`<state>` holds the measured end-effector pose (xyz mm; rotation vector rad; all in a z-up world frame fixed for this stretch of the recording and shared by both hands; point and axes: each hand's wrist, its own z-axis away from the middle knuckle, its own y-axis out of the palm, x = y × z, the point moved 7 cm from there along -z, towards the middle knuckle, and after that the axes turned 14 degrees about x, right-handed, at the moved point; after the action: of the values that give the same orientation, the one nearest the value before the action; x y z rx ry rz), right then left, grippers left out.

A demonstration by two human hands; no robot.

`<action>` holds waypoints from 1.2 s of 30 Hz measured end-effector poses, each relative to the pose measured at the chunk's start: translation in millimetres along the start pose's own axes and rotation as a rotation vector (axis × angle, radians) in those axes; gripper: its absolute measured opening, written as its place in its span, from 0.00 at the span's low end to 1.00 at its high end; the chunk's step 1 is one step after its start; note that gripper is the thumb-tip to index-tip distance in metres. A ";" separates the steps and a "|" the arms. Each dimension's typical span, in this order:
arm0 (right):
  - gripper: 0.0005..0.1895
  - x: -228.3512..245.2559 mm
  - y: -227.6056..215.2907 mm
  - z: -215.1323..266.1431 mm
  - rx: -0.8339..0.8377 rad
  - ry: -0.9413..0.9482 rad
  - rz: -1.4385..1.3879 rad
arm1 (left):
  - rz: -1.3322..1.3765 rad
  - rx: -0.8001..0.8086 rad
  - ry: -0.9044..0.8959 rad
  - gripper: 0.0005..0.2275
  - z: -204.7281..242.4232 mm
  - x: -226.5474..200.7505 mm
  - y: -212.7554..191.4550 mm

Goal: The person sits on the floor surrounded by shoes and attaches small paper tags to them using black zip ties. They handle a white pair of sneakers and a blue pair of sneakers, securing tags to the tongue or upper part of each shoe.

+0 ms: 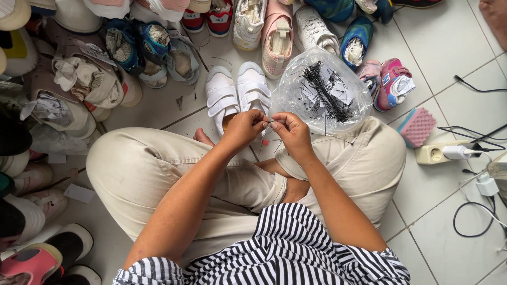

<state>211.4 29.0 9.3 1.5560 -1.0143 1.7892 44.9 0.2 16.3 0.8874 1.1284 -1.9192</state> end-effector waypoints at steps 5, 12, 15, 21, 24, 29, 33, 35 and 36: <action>0.05 -1.5 0.3 -2.2 0.030 0.054 0.085 | 0.073 -0.035 -0.052 0.08 -9.1 16.9 5.8; 0.03 14.3 -0.3 -3.9 0.005 -0.014 0.272 | -0.079 -0.028 -0.060 0.06 -1.4 -1.2 -2.7; 0.03 13.1 -1.9 -5.1 -0.022 -0.069 0.360 | -0.096 -0.086 -0.051 0.05 -3.7 -1.1 -1.6; 0.03 19.1 0.6 -9.5 0.014 -0.070 0.314 | -0.107 -0.149 -0.027 0.05 -14.9 9.5 5.0; 0.03 18.2 0.6 -11.6 0.018 -0.068 0.300 | -0.105 -0.163 -0.010 0.06 -18.7 11.7 6.6; 0.03 9.6 -0.1 -15.4 0.038 -0.069 0.316 | -0.077 -0.157 -0.026 0.06 -20.6 11.2 7.0; 0.03 8.8 0.4 -18.4 0.040 -0.083 0.332 | -0.036 -0.152 -0.044 0.06 -27.0 20.8 12.4; 0.03 6.9 0.6 -19.8 0.038 -0.090 0.344 | -0.020 -0.160 -0.056 0.06 -27.1 21.1 12.0; 0.03 5.9 0.3 -20.3 0.037 -0.090 0.343 | -0.020 -0.160 -0.056 0.06 -26.4 19.9 11.7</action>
<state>198.7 45.2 14.1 1.5702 -1.3663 1.9864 50.1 15.2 -14.9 0.7335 1.2419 -1.8293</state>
